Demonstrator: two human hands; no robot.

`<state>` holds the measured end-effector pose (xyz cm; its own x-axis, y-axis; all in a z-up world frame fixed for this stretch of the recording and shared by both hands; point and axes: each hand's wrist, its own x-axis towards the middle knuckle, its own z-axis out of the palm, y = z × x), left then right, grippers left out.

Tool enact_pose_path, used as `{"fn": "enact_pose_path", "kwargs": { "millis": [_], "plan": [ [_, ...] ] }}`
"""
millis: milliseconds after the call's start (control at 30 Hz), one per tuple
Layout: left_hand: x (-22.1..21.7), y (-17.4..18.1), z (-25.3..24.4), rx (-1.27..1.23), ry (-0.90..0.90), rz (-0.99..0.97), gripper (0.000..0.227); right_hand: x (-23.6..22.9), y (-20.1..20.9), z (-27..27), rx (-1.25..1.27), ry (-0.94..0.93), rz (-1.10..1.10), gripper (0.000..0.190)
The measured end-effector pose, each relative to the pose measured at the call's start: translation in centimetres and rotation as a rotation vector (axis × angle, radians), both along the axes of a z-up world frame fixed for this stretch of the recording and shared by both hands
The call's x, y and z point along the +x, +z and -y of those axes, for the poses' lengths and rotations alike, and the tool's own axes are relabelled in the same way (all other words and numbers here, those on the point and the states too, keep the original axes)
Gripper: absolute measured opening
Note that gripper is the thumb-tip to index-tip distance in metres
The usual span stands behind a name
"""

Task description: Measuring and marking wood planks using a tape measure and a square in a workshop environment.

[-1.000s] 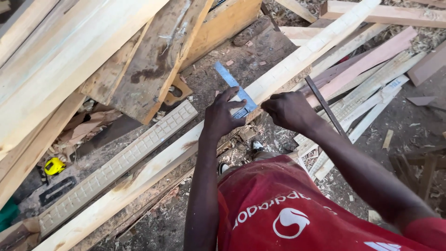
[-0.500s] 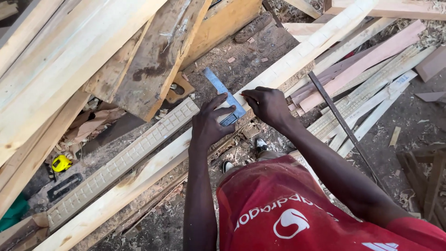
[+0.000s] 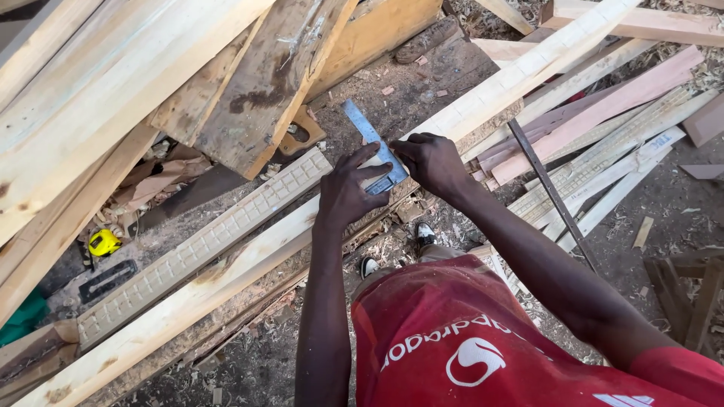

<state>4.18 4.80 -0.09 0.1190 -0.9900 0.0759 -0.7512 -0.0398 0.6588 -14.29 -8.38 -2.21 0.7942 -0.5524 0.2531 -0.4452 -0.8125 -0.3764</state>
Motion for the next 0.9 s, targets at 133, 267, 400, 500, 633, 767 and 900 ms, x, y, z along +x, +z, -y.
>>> {"fn": "enact_pose_path", "kwargs": {
  "millis": [133,267,400,500,633,767,900],
  "plan": [
    [-0.1,0.2,-0.1,0.036,-0.022,0.007,0.051,-2.6,0.8,-0.3,-0.036,0.053,-0.266,0.018],
    [0.1,0.4,0.0,0.082,-0.035,0.014,0.055,-4.2,1.5,-0.7,-0.075,0.019,-0.315,0.015],
    [1.1,0.4,-1.9,0.11,0.015,0.008,0.055,-2.8,5.4,-1.4,-0.087,-0.035,-0.146,0.014],
    [2.0,0.6,-4.1,0.121,0.053,0.002,0.05,-2.2,4.3,-2.8,0.012,-0.1,-0.035,0.016],
    [2.5,0.5,-4.7,0.12,0.031,-0.015,0.051,-0.3,2.6,-3.6,0.052,-0.094,0.054,0.017],
    [2.9,0.0,-4.9,0.081,0.024,-0.067,0.051,1.6,1.7,-4.4,0.091,-0.061,0.08,0.02],
    [3.1,0.1,-5.3,0.096,0.025,-0.102,0.05,2.5,1.1,-4.6,0.106,-0.05,0.082,0.021]
  ]
}}
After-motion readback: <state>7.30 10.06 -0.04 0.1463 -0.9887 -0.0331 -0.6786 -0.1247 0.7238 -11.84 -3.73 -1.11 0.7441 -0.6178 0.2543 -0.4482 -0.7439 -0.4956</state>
